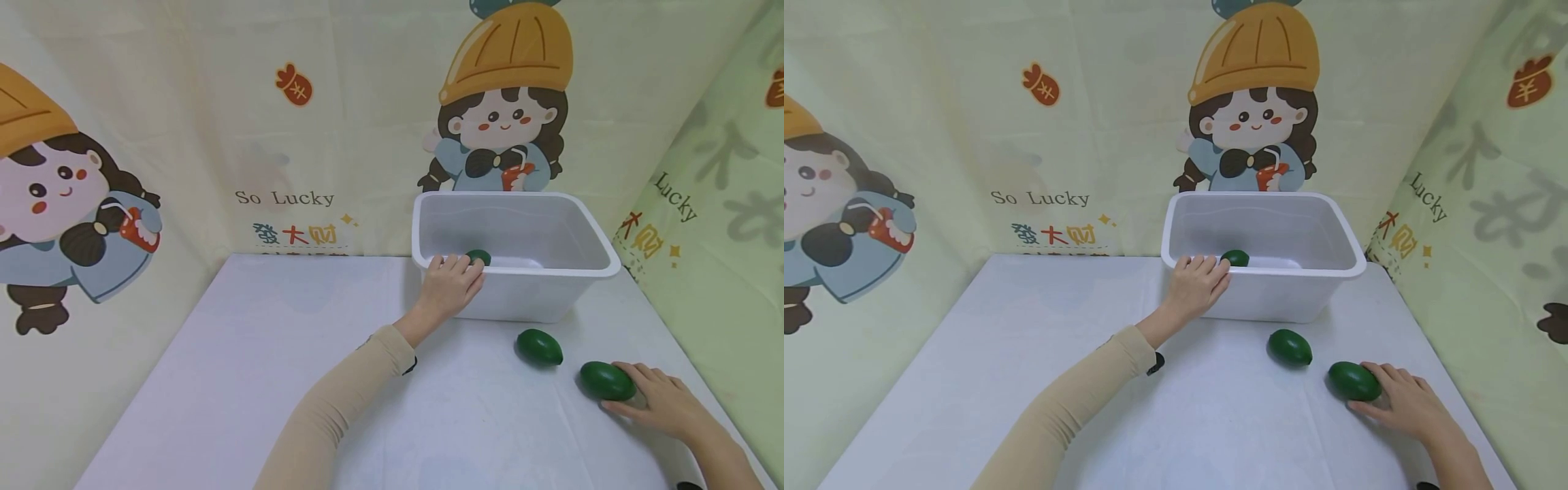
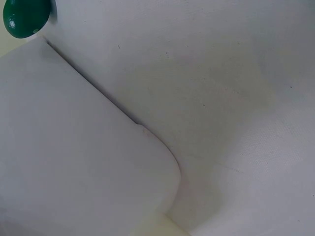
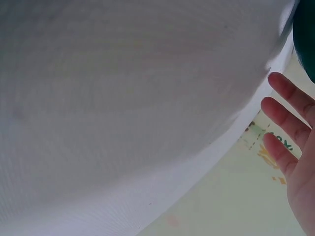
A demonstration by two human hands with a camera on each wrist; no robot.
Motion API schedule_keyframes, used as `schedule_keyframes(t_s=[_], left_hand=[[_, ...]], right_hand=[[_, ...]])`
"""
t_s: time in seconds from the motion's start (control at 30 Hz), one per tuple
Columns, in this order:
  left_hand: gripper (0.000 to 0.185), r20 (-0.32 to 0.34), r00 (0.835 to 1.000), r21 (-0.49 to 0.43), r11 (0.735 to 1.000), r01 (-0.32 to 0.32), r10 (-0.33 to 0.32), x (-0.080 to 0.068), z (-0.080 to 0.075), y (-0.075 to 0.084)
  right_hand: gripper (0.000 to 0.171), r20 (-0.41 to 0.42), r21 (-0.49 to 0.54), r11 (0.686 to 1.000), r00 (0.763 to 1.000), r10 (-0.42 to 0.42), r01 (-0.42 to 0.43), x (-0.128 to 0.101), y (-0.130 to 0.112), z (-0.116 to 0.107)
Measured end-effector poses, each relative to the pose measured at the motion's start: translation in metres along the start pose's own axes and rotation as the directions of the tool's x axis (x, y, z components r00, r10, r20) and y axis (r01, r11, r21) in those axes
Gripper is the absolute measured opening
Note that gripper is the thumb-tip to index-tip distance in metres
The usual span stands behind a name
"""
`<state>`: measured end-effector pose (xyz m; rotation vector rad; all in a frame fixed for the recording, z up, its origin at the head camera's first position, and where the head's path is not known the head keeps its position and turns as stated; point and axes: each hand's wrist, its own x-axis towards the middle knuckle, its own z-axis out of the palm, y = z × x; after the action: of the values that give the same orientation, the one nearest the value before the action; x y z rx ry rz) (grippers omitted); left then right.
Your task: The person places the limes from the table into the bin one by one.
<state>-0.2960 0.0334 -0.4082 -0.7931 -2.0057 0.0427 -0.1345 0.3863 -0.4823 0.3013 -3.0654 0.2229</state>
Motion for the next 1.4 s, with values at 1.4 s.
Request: schedule_keyframes(t_s=[1.4], left_hand=[[0.024,-0.008,1.000,-0.006,1.000,-0.001,0.001,-0.003,0.003,0.002]], right_hand=[[0.061,-0.208,0.054,0.996,0.977,-0.052,0.064,0.008,-0.001,-0.013]])
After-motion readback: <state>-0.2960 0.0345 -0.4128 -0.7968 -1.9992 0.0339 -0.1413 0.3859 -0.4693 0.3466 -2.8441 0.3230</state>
